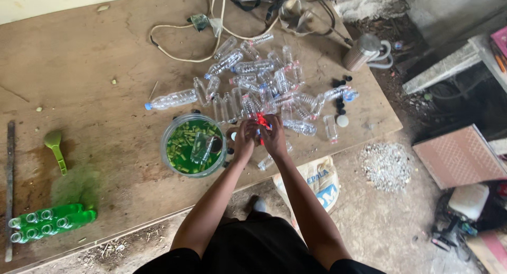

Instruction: The person fills small plastic bottles with a green liquid from a large container using a funnel. They place the filled bottles on a wooden table and repeat the process with several bottles.

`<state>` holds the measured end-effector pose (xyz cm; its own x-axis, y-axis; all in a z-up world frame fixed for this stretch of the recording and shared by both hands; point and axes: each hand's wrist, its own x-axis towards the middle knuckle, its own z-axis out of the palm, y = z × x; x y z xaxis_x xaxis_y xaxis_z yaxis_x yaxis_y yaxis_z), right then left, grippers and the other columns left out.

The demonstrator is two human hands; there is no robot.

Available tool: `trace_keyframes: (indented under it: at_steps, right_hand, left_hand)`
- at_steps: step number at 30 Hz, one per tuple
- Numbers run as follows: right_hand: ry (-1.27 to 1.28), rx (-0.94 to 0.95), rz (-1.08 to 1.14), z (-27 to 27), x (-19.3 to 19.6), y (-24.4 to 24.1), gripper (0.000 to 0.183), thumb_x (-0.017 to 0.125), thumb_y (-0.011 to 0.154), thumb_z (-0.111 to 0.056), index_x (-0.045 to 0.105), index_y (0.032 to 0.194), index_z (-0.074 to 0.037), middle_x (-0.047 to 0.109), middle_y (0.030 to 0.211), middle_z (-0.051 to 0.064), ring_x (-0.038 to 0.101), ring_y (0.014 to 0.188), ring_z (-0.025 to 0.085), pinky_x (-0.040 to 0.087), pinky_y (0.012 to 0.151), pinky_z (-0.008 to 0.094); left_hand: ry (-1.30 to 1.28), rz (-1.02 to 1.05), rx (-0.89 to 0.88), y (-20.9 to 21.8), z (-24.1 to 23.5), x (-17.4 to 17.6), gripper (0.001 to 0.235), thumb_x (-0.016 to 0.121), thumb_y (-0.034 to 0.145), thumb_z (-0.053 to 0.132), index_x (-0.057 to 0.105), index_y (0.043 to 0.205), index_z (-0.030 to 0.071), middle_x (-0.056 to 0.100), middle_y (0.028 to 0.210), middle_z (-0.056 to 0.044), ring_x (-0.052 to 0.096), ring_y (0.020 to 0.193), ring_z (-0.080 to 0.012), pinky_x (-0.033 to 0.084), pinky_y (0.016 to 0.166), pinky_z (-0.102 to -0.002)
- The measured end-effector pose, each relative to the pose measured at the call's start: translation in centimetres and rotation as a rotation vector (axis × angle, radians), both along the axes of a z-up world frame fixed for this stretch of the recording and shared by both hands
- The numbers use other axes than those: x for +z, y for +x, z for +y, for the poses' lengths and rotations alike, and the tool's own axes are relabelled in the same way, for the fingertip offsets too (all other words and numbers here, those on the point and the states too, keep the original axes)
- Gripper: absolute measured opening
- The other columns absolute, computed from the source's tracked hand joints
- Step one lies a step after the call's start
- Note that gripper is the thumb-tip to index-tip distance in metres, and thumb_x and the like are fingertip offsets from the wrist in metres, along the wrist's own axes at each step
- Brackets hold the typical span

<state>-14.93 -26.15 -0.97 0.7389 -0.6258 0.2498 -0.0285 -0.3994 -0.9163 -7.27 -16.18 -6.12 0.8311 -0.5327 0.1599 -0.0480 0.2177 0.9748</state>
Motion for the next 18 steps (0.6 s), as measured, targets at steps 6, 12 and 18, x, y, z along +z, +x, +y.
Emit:
trace_keyframes:
  at_steps: [6, 12, 18]
  right_hand:
    - [-0.250, 0.005, 0.002, -1.7, -2.0, 2.4, 0.036, 0.071, 0.090, -0.007, 0.062, 0.125, -0.003, 0.064, 0.120, 0.017, 0.067, 0.108, 0.032, 0.058, 0.088, 0.040]
    - [-0.083, -0.012, 0.022, -1.2, -5.7, 5.9, 0.034, 0.069, 0.094, -0.011, 0.059, 0.126, -0.003, 0.065, 0.119, 0.017, 0.071, 0.105, 0.029, 0.061, 0.080, 0.036]
    - [-0.039, 0.040, 0.008, -1.5, -11.7, 9.3, 0.039, 0.069, 0.093, -0.010, 0.057, 0.129, -0.002, 0.063, 0.122, 0.019, 0.069, 0.109, 0.033, 0.060, 0.085, 0.039]
  left_hand:
    - [0.016, 0.040, 0.133, 1.1, -1.1, -2.8, 0.020, 0.057, 0.100, 0.000, 0.061, 0.120, -0.001, 0.070, 0.110, -0.011, 0.068, 0.106, -0.0176, 0.054, 0.093, -0.029]
    - [0.138, 0.138, 0.194, 4.1, -1.3, -6.5, 0.028, 0.052, 0.105, 0.012, 0.058, 0.129, 0.001, 0.068, 0.115, -0.011, 0.065, 0.108, -0.0200, 0.052, 0.095, -0.030]
    - [0.184, 0.214, 0.289, 7.2, -2.0, -9.6, 0.051, 0.048, 0.104, 0.040, 0.053, 0.141, 0.005, 0.060, 0.137, -0.016, 0.056, 0.130, -0.0287, 0.039, 0.112, -0.038]
